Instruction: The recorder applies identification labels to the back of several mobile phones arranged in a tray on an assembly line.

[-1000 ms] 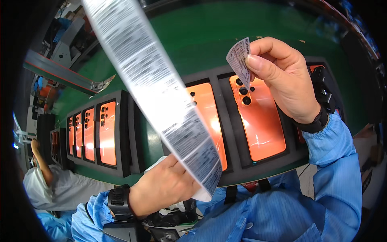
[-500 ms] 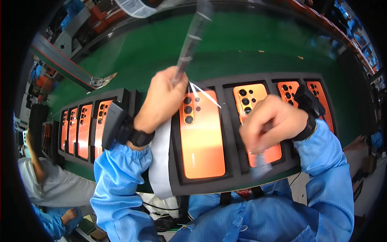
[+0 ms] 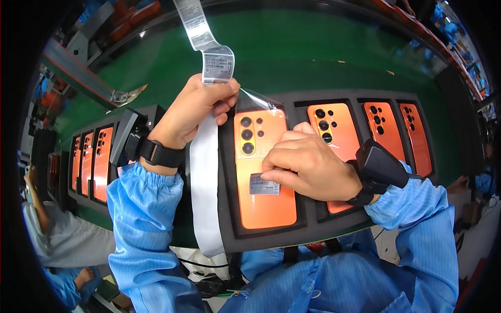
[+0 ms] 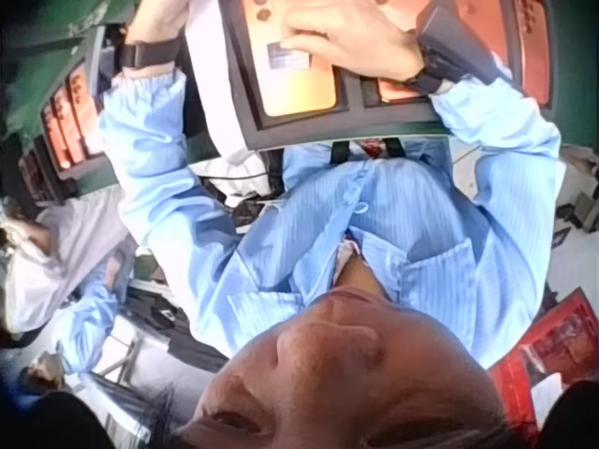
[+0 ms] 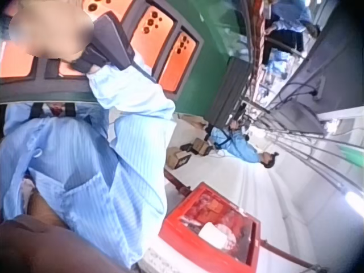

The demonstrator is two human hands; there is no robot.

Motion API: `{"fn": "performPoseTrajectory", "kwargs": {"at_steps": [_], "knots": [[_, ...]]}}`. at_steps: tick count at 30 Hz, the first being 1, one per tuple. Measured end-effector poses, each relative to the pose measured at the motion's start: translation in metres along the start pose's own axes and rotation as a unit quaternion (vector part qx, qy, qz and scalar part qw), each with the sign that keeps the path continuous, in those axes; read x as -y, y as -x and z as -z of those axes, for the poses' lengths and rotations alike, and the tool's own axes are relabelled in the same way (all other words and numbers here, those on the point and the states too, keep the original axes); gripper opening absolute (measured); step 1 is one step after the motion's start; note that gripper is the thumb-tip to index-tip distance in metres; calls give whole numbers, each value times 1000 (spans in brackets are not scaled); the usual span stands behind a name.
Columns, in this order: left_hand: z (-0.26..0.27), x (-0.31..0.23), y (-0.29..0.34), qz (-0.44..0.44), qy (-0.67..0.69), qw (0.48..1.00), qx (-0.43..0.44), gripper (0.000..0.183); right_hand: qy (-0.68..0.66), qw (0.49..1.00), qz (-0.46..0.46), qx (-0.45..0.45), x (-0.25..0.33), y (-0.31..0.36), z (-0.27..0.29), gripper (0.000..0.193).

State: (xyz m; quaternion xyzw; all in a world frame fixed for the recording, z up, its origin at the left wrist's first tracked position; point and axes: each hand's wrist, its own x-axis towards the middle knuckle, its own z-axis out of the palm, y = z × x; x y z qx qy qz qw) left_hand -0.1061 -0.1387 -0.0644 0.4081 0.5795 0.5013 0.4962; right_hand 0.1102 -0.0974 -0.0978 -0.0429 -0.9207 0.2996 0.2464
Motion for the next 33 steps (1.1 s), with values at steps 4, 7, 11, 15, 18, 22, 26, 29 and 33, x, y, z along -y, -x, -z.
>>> {"fn": "performPoseTrajectory", "kwargs": {"at_steps": [4,7,11,15,18,22,26,29,33], "knots": [[2,2,-1,-5,-4,1000,2,17,28,997,4,65,0,-4,5,11],[1,1,0,-1,5,1000,-7,16,30,996,0,79,0,-4,4,11],[0,1,1,-1,6,1000,-9,16,31,996,-1,78,0,-4,3,11],[2,2,1,-2,3,1000,-5,17,31,997,-1,74,0,-4,3,11],[1,2,1,-3,3,1000,-8,16,35,997,-2,76,0,-5,3,11],[1,2,2,-3,3,1000,-10,15,35,997,-2,76,0,-5,2,11],[0,1,2,-2,-2,1000,-17,15,37,997,7,70,1,-5,2,12],[-1,1,2,-1,0,1000,-18,14,39,997,8,70,0,-5,2,12],[-1,1,1,-4,3,1000,-15,14,39,997,11,69,-1,-5,2,13]]}}
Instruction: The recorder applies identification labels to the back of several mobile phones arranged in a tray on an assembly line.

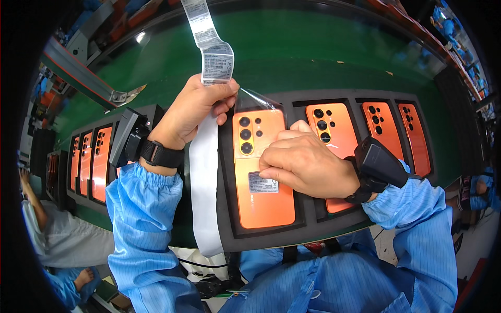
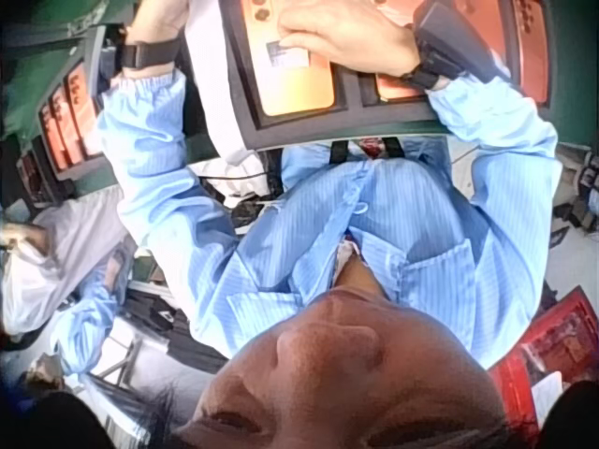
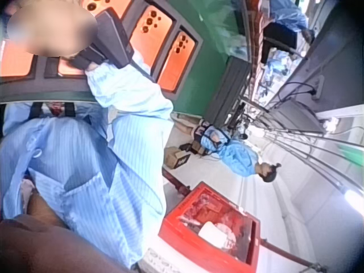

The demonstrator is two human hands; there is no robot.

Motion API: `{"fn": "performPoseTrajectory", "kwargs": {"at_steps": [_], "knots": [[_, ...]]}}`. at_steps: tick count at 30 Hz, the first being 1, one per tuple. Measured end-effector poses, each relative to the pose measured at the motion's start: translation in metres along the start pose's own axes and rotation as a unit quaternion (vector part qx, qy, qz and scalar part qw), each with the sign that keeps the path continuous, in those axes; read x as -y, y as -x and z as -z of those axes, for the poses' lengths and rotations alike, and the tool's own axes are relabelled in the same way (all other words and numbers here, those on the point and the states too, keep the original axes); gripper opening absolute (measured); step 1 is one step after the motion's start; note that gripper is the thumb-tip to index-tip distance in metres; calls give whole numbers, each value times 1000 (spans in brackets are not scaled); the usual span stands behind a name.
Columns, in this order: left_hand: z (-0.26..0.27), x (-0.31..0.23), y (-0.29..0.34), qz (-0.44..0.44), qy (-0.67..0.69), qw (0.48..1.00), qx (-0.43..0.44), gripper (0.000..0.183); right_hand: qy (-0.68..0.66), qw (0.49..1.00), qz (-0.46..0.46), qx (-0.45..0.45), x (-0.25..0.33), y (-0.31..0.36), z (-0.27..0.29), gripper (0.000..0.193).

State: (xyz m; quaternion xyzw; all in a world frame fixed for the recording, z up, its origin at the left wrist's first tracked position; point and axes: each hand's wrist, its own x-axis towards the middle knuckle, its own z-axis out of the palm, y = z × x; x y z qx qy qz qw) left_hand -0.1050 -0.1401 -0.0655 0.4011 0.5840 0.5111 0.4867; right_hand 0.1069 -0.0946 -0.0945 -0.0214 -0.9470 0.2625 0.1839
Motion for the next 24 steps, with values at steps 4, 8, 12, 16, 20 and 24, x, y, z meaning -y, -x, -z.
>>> {"fn": "performPoseTrajectory", "kwargs": {"at_steps": [4,8,12,16,20,24], "knots": [[0,1,-1,1,2,1000,-1,14,11,1000,9,0,-1,0,0,13],[2,2,0,-2,9,1000,-1,15,18,1000,11,9,-1,-1,-2,13],[-1,1,1,-5,6,1000,1,15,30,999,23,18,4,2,1,13],[0,2,1,-14,-3,1000,13,15,173,983,56,-25,14,-3,7,14],[2,6,-1,0,-1,1000,3,15,307,944,73,-96,5,-8,-5,15],[1,3,0,-15,-9,1000,-3,16,187,971,146,-15,31,3,-14,24]]}}
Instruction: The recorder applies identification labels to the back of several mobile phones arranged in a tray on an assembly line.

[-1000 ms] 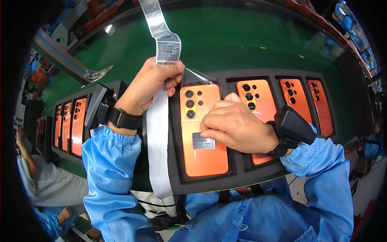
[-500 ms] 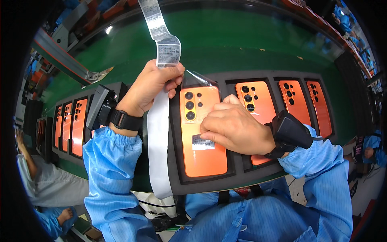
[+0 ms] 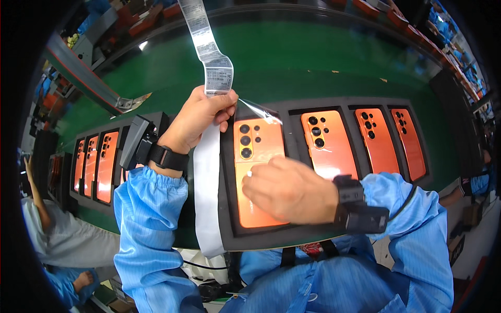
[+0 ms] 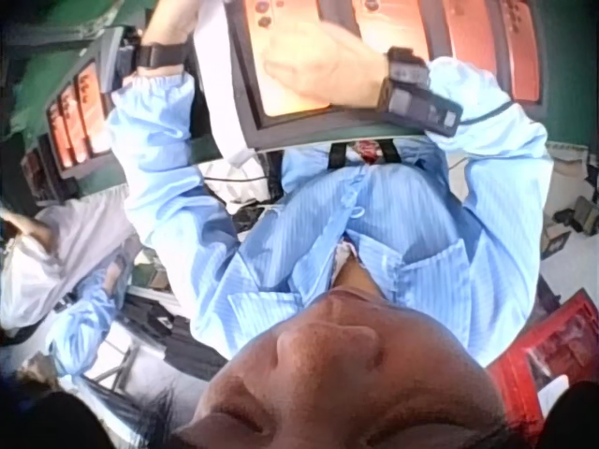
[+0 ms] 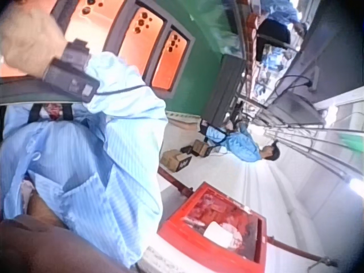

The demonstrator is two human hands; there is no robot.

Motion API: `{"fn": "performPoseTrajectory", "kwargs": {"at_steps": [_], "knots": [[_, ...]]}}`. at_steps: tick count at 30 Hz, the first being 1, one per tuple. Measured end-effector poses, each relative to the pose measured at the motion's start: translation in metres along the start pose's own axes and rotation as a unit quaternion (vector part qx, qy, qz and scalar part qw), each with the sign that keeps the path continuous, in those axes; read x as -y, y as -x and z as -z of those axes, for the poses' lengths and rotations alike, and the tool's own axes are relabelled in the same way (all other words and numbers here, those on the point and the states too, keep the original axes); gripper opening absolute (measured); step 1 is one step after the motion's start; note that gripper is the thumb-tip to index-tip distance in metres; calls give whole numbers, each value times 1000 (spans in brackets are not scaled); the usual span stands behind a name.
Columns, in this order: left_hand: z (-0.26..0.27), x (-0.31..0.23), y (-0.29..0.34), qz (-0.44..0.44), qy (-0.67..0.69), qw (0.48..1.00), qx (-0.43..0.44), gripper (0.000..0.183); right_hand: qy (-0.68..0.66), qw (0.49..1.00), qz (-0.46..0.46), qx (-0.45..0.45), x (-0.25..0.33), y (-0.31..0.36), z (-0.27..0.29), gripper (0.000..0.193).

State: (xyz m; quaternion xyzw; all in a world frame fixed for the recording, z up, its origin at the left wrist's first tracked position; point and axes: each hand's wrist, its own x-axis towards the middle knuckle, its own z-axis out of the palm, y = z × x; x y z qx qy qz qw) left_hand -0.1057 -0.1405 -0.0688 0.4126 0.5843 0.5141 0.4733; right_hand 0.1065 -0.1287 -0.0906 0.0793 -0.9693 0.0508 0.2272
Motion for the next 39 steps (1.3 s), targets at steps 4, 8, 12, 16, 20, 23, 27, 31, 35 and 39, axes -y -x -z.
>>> {"fn": "performPoseTrajectory", "kwargs": {"at_steps": [4,8,12,16,20,23,27,31,35,39], "knots": [[0,2,-1,-4,-22,1000,0,16,55,997,-44,-20,10,11,11,26],[-3,2,-1,-9,-41,999,-15,14,24,996,-16,80,8,27,33,27],[1,-2,4,-9,-47,999,11,14,-150,983,-14,105,1,42,55,17],[4,-5,37,36,31,996,81,15,-89,993,-64,-45,-11,52,69,24],[1,-20,84,91,23,981,169,35,-27,984,-107,-139,-21,54,86,25],[2,-3,122,87,172,957,215,47,-44,977,-108,-179,-18,47,86,26],[-30,-9,151,139,233,953,133,21,-111,965,-109,-209,-2,33,69,24],[-61,-2,156,157,260,946,113,49,-186,954,-131,-195,24,19,56,32],[-80,1,156,162,281,941,94,56,-254,939,-166,-163,33,20,39,42],[-88,5,157,135,328,930,93,56,-245,940,-171,-164,34,21,36,40]]}}
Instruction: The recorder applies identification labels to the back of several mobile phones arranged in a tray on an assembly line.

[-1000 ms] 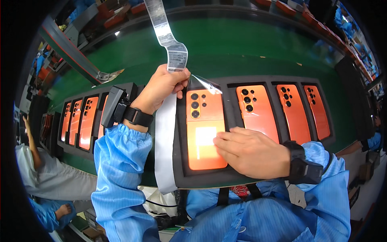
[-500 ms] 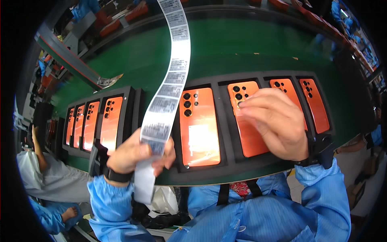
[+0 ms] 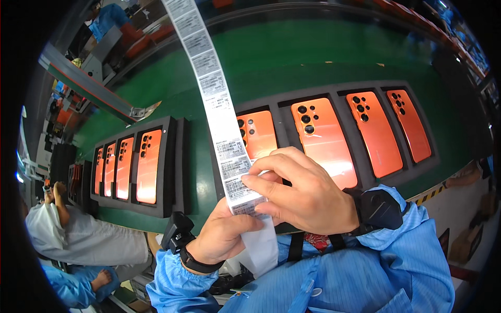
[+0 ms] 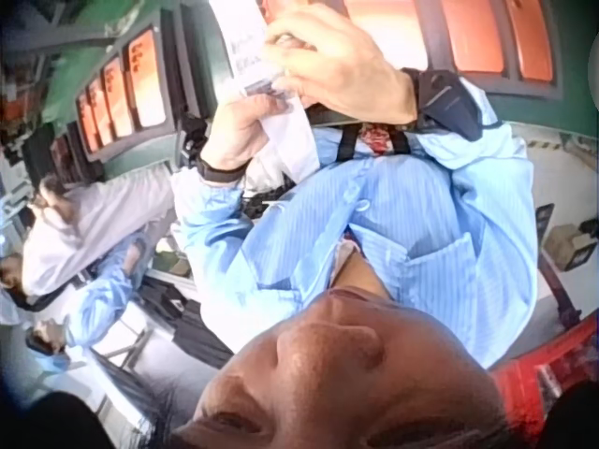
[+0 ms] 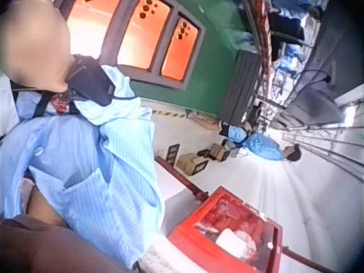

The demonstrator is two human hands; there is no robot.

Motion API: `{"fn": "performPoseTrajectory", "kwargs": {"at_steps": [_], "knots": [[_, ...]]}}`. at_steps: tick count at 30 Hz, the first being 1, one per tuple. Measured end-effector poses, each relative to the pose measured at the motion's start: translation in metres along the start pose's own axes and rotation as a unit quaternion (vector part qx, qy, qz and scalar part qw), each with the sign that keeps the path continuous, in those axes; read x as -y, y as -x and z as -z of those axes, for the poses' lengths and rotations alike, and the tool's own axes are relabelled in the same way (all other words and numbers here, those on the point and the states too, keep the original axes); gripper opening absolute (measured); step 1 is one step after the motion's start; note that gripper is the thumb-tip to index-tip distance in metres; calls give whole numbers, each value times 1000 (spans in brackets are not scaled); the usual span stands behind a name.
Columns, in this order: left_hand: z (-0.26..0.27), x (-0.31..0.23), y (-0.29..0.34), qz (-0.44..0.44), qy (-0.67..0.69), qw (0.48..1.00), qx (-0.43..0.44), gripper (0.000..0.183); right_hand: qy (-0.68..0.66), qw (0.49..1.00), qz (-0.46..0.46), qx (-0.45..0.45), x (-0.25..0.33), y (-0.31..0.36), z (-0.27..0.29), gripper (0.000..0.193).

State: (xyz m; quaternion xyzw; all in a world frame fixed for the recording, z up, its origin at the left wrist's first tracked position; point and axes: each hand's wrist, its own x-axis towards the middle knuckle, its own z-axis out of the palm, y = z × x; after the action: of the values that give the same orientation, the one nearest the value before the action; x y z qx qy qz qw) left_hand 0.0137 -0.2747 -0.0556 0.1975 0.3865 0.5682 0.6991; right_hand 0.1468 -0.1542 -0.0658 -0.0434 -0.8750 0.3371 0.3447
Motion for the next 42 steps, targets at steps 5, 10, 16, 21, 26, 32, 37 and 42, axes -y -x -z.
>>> {"fn": "performPoseTrajectory", "kwargs": {"at_steps": [5,10,16,21,26,32,37,42], "knots": [[-7,5,-4,-15,169,985,13,42,14,999,30,3,-3,-2,0,25],[-12,9,-10,-39,143,989,-15,47,33,998,56,-14,-7,-4,-2,14],[-7,14,-13,-53,166,985,-9,45,57,995,80,-17,-12,-3,-1,24],[-14,14,-16,-43,186,981,-43,44,87,993,74,-22,-8,-1,3,20],[-19,12,-16,-38,179,982,-49,45,121,986,102,-51,-6,2,2,16],[-26,15,-18,-71,156,981,-86,44,197,967,135,-90,6,11,2,16],[-24,14,-20,-88,148,982,-84,47,216,959,150,-102,3,18,1,18],[-27,11,-22,-92,160,982,-47,49,192,965,127,-125,1,19,5,15]]}}
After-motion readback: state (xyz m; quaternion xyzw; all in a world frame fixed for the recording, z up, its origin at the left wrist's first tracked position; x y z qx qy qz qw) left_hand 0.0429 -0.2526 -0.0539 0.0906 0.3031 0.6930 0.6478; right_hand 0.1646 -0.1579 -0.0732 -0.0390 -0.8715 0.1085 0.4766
